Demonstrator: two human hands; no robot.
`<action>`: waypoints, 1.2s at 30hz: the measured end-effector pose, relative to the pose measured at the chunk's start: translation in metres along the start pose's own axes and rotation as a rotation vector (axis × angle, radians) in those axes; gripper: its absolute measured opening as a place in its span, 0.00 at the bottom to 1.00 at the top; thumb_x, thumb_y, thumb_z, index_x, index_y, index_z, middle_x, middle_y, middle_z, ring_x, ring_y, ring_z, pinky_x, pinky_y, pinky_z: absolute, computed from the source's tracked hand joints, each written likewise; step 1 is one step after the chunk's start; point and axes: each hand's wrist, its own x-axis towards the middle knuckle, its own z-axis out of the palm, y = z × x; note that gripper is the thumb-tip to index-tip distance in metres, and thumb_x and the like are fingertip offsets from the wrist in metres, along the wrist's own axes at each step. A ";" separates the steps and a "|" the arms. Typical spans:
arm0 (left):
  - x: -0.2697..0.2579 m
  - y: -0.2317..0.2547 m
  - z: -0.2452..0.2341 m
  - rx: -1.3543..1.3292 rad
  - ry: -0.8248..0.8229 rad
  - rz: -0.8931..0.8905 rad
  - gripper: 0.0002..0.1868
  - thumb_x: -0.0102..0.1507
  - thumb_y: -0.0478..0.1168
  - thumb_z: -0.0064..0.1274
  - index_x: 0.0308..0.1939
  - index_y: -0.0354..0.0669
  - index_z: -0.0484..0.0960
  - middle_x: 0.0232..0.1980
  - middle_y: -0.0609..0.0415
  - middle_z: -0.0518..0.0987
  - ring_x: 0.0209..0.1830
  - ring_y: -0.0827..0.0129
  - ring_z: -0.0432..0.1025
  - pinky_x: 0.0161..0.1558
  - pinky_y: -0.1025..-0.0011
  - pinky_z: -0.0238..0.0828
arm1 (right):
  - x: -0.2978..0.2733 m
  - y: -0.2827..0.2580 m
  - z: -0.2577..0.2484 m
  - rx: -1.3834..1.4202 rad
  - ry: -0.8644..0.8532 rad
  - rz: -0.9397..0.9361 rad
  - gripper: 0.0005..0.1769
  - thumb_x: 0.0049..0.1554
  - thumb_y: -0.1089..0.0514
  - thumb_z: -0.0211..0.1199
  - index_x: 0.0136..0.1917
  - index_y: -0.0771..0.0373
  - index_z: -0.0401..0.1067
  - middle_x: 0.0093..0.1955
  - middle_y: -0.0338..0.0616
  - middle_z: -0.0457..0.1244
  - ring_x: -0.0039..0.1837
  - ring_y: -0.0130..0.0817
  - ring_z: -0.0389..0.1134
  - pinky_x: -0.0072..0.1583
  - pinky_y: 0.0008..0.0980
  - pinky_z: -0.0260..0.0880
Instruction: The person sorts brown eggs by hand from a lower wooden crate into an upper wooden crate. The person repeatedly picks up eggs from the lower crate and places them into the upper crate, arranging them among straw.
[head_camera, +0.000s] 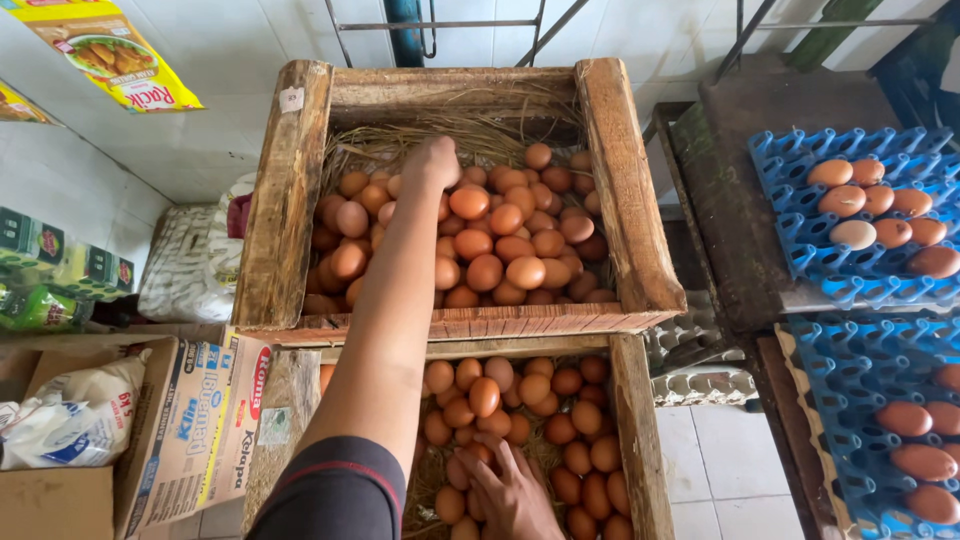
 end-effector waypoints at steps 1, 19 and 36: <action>-0.004 0.000 -0.004 0.001 0.001 0.002 0.13 0.70 0.35 0.46 0.55 0.38 0.83 0.60 0.39 0.82 0.59 0.44 0.78 0.56 0.51 0.76 | 0.002 -0.002 -0.004 -0.001 0.003 0.000 0.24 0.59 0.56 0.62 0.69 0.44 0.71 0.72 0.45 0.59 0.60 0.52 0.68 0.54 0.53 0.73; -0.245 -0.002 -0.058 -0.188 0.745 1.016 0.03 0.68 0.31 0.57 0.45 0.36 0.84 0.48 0.48 0.83 0.48 0.57 0.76 0.56 0.58 0.74 | 0.006 -0.022 -0.033 0.028 -0.030 -0.013 0.23 0.62 0.55 0.61 0.71 0.50 0.72 0.71 0.51 0.59 0.60 0.55 0.67 0.58 0.52 0.70; -0.486 -0.112 0.140 -0.475 0.338 0.599 0.10 0.66 0.38 0.56 0.50 0.46 0.84 0.51 0.54 0.83 0.50 0.58 0.76 0.56 0.62 0.73 | 0.009 -0.029 -0.041 0.154 0.055 -0.123 0.21 0.59 0.63 0.63 0.66 0.59 0.72 0.67 0.47 0.61 0.63 0.50 0.68 0.64 0.46 0.72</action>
